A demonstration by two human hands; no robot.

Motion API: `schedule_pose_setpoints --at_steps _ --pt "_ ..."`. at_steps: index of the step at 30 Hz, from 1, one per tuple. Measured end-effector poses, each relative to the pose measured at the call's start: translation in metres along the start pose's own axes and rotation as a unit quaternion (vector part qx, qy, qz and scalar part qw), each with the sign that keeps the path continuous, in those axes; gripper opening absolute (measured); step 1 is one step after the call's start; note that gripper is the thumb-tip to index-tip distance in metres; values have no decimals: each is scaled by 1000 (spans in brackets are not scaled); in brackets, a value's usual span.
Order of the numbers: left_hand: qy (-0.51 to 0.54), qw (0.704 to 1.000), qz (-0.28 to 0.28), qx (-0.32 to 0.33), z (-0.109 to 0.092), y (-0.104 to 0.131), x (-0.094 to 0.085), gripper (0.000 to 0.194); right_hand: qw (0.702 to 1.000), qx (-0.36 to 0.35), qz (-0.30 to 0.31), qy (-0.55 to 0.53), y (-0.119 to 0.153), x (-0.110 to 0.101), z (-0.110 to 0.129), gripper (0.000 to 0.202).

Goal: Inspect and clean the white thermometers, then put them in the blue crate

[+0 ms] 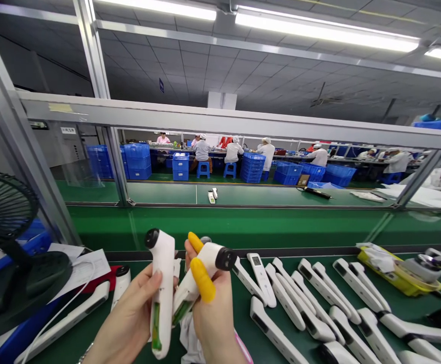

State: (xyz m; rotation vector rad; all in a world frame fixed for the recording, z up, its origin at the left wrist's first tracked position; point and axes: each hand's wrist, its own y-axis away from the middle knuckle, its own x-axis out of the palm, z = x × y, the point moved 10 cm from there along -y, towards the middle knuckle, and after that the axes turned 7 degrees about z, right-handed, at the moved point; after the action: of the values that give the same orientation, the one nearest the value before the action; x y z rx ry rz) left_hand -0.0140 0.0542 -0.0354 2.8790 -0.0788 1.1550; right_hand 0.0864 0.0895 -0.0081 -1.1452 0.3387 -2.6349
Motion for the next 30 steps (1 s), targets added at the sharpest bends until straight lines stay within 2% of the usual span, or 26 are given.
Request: schedule_pose_setpoints --at_steps 2,5,10,15,25,30 --pt "4 1000 13 -5 -4 -1 1 52 999 34 13 -10 -2 4 -1 38" --pt "10 998 63 4 -13 0 9 61 991 103 82 -3 -2 17 -2 37" --pt "-5 992 124 -13 -14 2 15 71 985 121 120 3 -3 18 4 26" --pt "11 990 142 -18 -12 0 16 71 984 122 132 -2 -5 20 2 23" --pt "35 989 138 -25 -9 -3 11 64 984 102 143 -9 -5 24 5 40" --pt "26 990 138 -24 -9 -5 10 68 981 111 156 -15 -5 25 2 33"
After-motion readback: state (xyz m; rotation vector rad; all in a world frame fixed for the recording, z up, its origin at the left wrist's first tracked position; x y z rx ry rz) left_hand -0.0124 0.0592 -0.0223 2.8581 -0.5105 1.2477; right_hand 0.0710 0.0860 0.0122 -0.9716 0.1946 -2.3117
